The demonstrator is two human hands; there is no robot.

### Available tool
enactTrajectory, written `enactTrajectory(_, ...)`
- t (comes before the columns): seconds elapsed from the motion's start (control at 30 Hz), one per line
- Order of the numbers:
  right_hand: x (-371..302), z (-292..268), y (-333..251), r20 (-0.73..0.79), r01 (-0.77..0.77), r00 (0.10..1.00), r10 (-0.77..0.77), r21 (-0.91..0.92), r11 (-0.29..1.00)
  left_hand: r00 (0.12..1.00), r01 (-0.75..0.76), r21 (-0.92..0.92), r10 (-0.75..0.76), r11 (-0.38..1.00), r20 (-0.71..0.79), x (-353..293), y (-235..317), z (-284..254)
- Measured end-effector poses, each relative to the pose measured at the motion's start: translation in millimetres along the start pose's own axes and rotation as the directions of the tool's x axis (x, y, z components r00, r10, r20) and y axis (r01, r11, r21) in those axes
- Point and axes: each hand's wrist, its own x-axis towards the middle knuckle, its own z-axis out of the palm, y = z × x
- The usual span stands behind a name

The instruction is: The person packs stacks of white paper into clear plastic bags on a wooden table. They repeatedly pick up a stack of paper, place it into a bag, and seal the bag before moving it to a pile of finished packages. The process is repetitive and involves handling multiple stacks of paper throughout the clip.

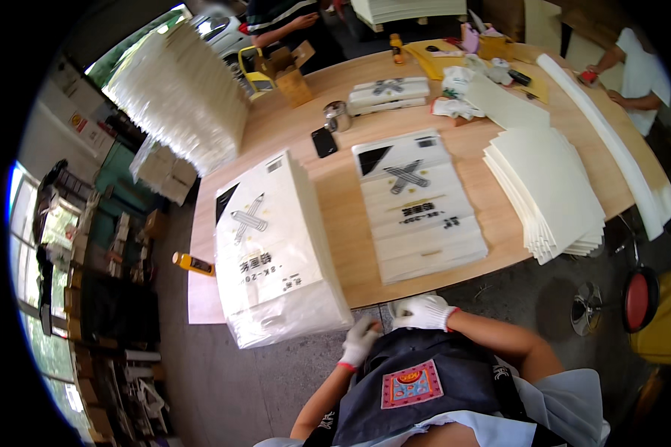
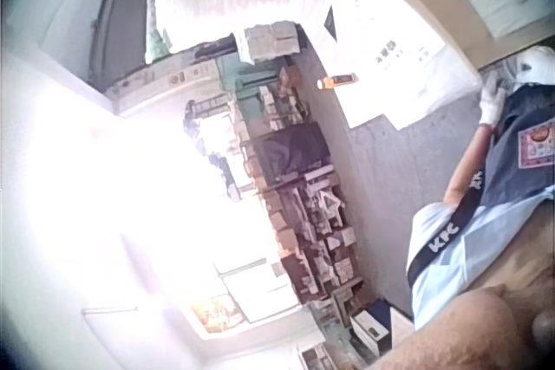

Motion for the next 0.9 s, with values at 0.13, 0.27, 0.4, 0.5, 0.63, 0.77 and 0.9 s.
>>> enactTrajectory(0.13, -53, 14, 63, -0.133, -0.227, 0.961, 0.244, 0.127, 0.966, 0.911, -0.412, 0.202, 0.406, 0.889, 0.071, 90, 105, 67)
enactTrajectory(0.27, -99, 7, 68, -0.302, -0.234, 0.887, 0.348, 0.356, 0.905, 0.811, -0.569, 0.526, 0.534, 0.631, 0.237, 161, 119, 105)
enactTrajectory(0.4, -115, 13, 72, -0.316, -0.224, 0.85, 0.421, 0.507, 0.832, 0.874, -0.458, 0.387, 0.324, 0.801, 0.363, 182, 123, 103)
enactTrajectory(0.5, -112, 27, 85, -0.346, -0.182, 0.845, 0.408, 0.531, 0.828, 0.896, -0.392, 0.439, 0.228, 0.808, 0.382, 184, 128, 102)
enactTrajectory(0.63, -101, 11, 82, -0.271, -0.027, 0.888, 0.371, 0.774, 0.632, 0.922, -0.315, 0.301, 0.214, 0.9, 0.323, 180, 145, 87)
enactTrajectory(0.77, -43, -26, 78, -0.426, 0.087, 0.766, 0.481, 0.81, 0.58, 0.859, -0.503, 0.392, 0.397, 0.77, 0.322, 182, 182, 72)
enactTrajectory(0.9, 29, -76, 73, -0.47, 0.332, 0.766, 0.438, 0.873, 0.357, 0.853, -0.513, 0.238, 0.459, 0.825, 0.248, 197, 183, 83)
